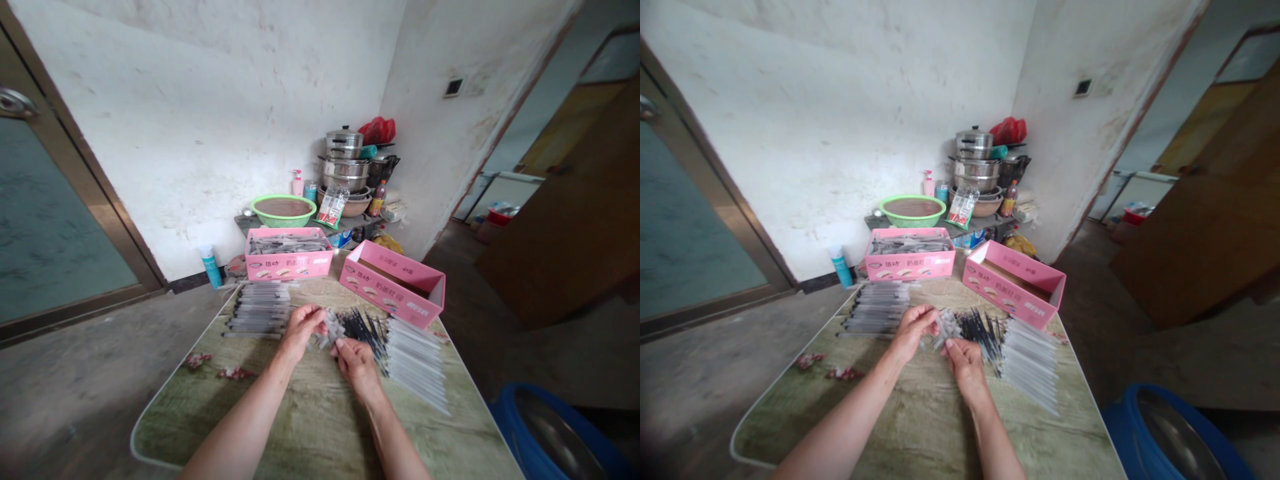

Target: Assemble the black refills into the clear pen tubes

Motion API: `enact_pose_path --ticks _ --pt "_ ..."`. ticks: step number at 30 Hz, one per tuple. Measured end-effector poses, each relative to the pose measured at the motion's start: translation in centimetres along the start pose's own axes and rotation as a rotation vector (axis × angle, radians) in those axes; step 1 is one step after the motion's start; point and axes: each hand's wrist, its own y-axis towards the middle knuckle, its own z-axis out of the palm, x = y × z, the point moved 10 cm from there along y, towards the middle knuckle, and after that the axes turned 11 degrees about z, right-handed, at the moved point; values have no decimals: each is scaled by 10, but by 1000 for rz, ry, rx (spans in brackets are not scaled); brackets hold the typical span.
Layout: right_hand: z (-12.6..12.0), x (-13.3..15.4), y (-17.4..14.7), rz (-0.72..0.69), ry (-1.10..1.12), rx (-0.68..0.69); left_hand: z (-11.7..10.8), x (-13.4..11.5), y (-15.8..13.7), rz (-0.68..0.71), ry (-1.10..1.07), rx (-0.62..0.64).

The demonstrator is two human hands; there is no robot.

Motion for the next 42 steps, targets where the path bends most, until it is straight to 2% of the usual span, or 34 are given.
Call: enact_pose_path --ticks 4,6,9,13,15,17,20,22,26,32,36,39,42 --pt "2 34 -20 -341 -624 -244 -33 -5 7 11 13 -187" --pt "7 38 -29 -416 -783 -293 -52 -14 10 71 -5 -294" --pt "4 33 -28 -389 -778 -322 -45 -13 14 82 28 -196" --pt "-23 24 -16 -299 -726 -444 -19 -7 10 140 210 -47" --pt "-46 22 -13 -270 -731 -525 -7 -10 6 209 416 48" --pt "-79 24 -18 -258 -775 -662 1 -18 3 302 648 125" --pt "-130 33 -32 -271 -949 -917 10 -31 -2 436 936 229" --pt "-153 35 -37 -312 -1049 -996 16 -32 -3 477 1054 307" --pt "-172 26 -33 -388 -1157 -1000 23 -29 -3 488 1118 385" --pt "-172 4 -22 -403 -1238 -985 22 -27 -3 461 1111 394" --pt "-175 1 -22 -449 -1228 -994 20 -25 -2 450 1103 380" --pt "-170 7 -27 -503 -1152 -992 12 -32 0 472 1121 298" --pt "-157 20 -34 -563 -1024 -1001 -12 -51 4 465 1250 98"
